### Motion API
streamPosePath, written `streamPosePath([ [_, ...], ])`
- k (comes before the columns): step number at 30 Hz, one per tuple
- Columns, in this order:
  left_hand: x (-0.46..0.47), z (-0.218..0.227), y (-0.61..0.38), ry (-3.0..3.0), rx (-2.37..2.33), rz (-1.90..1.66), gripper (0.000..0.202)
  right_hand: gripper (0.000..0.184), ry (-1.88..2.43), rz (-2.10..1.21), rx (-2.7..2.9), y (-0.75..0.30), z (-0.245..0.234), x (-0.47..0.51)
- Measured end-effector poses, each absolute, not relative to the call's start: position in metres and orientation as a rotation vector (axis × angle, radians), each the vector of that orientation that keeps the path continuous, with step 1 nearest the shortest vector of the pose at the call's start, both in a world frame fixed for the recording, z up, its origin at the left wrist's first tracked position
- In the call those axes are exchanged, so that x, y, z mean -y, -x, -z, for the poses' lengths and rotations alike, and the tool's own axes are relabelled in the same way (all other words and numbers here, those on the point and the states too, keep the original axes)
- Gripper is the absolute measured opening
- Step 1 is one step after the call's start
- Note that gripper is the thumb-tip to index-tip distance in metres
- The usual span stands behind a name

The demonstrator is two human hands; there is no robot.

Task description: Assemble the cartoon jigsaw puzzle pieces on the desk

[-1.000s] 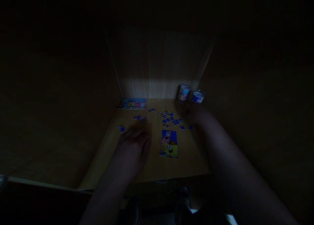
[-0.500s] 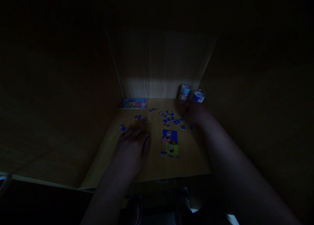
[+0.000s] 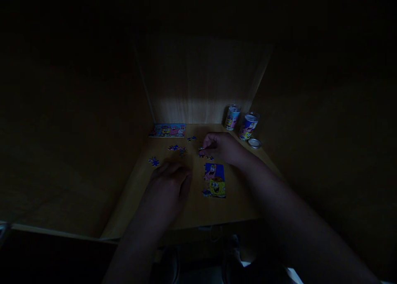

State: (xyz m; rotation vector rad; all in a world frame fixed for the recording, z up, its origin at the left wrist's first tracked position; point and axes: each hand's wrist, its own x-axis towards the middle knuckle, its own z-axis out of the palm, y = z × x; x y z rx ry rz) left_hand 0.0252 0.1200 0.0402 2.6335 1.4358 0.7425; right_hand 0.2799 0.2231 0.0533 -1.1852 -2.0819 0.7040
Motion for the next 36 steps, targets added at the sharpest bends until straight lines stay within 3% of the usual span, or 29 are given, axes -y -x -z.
streamPosePath([
  [8, -0.120, -0.037, -0.024, -2.632, -1.420, -0.787, 0.021, 0.003, 1.174, -0.697, 2.117, -0.285, -0.053, -0.227],
  [12, -0.120, -0.037, -0.024, -2.618, -1.448, -0.786, 0.021, 0.015, 1.220, -0.596, 2.124, -0.288, -0.056, -0.227],
  [19, -0.121, -0.035, -0.022, -2.609, -1.508, -0.805, 0.028, 0.015, 1.209, -0.490, 2.189, -0.295, -0.055, -0.230],
  [27, -0.122, -0.038, -0.015, -2.569, -1.808, -0.779, 0.026, 0.033, 1.185, -0.416, 2.243, -0.298, -0.056, -0.228],
  [36, -0.121, -0.033, -0.024, -2.604, -1.610, -0.785, 0.024, 0.033, 1.183, -0.400, 2.256, -0.299, -0.059, -0.227],
])
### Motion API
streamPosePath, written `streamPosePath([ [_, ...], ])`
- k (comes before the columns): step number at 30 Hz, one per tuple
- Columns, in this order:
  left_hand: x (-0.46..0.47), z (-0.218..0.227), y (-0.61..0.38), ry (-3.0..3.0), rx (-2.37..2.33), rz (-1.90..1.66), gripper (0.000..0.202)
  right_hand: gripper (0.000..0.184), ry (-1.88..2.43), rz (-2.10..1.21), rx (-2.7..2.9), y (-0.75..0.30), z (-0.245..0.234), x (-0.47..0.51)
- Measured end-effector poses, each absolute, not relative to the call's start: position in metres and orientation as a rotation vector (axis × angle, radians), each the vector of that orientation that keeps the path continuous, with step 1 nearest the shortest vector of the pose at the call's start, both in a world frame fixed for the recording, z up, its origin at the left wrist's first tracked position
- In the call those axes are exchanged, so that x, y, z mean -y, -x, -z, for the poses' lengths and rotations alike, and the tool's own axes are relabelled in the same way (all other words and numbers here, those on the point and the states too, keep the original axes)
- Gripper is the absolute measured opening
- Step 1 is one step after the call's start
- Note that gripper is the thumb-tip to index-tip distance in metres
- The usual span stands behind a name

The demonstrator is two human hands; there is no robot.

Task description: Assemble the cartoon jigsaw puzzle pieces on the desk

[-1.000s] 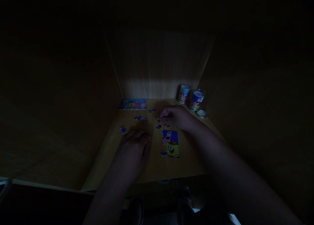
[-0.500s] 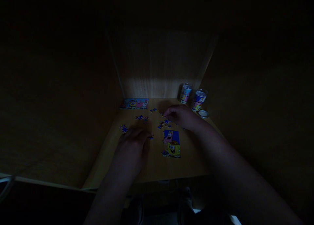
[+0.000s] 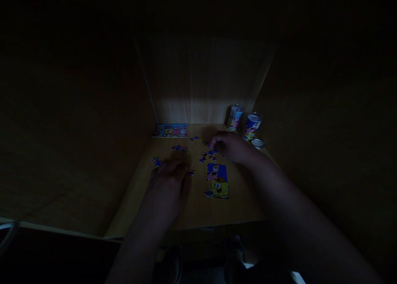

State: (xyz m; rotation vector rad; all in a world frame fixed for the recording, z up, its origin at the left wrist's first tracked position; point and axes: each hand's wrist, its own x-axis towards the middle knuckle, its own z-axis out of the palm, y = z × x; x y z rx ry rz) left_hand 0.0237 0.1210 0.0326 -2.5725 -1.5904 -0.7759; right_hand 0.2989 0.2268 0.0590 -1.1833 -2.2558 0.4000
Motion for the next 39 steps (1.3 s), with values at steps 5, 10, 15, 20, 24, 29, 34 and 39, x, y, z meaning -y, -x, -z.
streamPosePath([
  [5, -0.120, -0.033, -0.023, 2.617, 1.605, 0.814, 0.018, 0.033, 1.193, -0.392, 2.258, -0.299, -0.059, -0.226],
  [10, -0.120, -0.036, -0.023, 2.647, 1.598, 0.838, 0.015, 0.033, 1.193, -0.398, 2.258, -0.299, -0.059, -0.226],
  [15, -0.121, -0.034, -0.022, 2.712, 1.537, 0.854, 0.023, 0.032, 1.181, -0.393, 2.258, -0.299, -0.056, -0.228],
  [20, -0.120, -0.033, -0.018, 2.671, 1.586, 0.874, 0.049, 0.032, 1.171, -0.395, 2.258, -0.300, -0.055, -0.229],
  [24, -0.120, -0.041, -0.019, 2.500, 1.773, 0.848, 0.042, 0.033, 1.173, -0.397, 2.258, -0.300, -0.055, -0.230],
  [29, -0.120, -0.044, -0.020, 2.525, 1.735, 0.880, 0.015, 0.032, 1.181, -0.393, 2.259, -0.300, -0.057, -0.228],
  [34, -0.121, -0.039, -0.018, 2.653, 1.649, 0.917, 0.008, 0.031, 1.187, -0.388, 2.255, -0.299, -0.059, -0.226],
  [39, -0.121, -0.037, -0.018, 2.709, 1.617, 0.934, 0.007, 0.033, 1.185, -0.385, 2.251, -0.299, -0.059, -0.226],
])
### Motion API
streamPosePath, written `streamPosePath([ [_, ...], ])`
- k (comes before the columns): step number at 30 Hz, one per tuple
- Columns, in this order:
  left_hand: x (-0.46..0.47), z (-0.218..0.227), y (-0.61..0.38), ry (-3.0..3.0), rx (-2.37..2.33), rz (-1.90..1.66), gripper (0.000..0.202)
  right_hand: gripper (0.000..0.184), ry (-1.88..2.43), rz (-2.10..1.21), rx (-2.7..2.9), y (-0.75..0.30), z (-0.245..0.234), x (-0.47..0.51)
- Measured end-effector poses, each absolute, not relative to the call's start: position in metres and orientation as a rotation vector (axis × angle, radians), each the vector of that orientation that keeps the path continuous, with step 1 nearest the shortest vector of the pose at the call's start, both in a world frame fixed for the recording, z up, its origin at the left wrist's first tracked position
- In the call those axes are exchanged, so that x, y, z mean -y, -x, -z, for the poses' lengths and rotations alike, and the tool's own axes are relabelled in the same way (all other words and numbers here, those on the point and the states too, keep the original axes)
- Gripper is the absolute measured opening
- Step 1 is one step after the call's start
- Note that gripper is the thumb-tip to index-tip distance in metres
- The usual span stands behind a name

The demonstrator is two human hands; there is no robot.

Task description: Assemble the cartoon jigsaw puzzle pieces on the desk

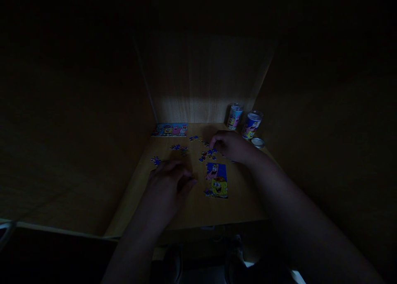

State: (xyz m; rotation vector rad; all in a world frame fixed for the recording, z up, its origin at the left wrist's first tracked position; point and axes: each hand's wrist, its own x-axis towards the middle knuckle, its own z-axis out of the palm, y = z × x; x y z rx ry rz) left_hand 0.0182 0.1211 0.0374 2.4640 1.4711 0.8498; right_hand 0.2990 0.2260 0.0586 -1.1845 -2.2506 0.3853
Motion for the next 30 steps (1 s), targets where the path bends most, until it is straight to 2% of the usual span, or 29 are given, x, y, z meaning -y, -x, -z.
streamPosePath([
  [15, -0.1223, -0.0355, -0.0194, -2.442, -1.424, -0.836, 0.012, 0.036, 1.162, -0.382, 2.269, -0.3002, -0.0556, -0.2293],
  [23, -0.1222, -0.0425, -0.0221, -2.430, -1.661, -0.782, 0.008, 0.044, 0.984, -0.477, 2.385, -0.2988, -0.0566, -0.2282],
  [30, -0.1223, -0.0411, -0.0202, -2.460, -1.717, -0.758, 0.013, 0.050, 0.864, -0.514, 2.440, -0.2983, -0.0612, -0.2255],
])
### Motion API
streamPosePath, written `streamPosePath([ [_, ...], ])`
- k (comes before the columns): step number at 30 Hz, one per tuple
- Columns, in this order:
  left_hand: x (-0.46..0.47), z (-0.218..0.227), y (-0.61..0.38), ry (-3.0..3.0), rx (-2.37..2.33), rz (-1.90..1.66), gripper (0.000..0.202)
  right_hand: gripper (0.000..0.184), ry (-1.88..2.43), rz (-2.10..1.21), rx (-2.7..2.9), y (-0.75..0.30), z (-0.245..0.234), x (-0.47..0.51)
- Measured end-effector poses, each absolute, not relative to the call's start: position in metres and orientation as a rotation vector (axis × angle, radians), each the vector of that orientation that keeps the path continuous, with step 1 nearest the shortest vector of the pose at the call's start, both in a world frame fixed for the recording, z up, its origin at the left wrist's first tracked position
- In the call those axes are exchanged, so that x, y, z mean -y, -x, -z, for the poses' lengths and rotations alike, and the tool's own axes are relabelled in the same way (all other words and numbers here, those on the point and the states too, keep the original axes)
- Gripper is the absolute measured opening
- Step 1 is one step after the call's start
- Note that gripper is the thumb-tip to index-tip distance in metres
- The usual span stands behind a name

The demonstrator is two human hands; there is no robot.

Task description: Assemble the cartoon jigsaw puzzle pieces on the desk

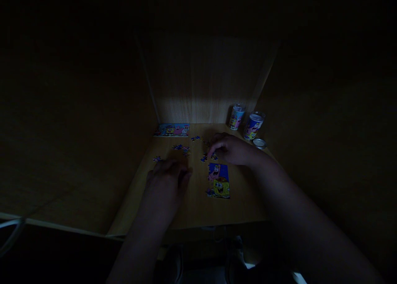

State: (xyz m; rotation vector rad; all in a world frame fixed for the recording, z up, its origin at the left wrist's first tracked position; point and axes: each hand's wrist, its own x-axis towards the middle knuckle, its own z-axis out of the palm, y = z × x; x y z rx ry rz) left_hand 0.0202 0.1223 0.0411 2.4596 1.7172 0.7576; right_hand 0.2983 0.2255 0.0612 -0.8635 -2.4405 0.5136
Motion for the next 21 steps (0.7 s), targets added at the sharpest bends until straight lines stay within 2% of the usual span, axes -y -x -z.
streamPosePath([
  [6, -0.1220, -0.0425, -0.0194, -2.407, -1.750, -0.792, 0.019, 0.051, 0.887, -0.583, 2.468, -0.2958, -0.0645, -0.2213],
  [16, -0.1222, -0.0405, -0.0209, -2.357, -1.571, -0.844, 0.010, 0.047, 0.912, -0.627, 2.494, -0.2948, -0.0608, -0.2189],
  [21, -0.1234, -0.0419, -0.0191, -2.311, -1.481, -0.843, 0.009, 0.045, 0.872, -0.477, 2.431, -0.2951, -0.0600, -0.2199],
])
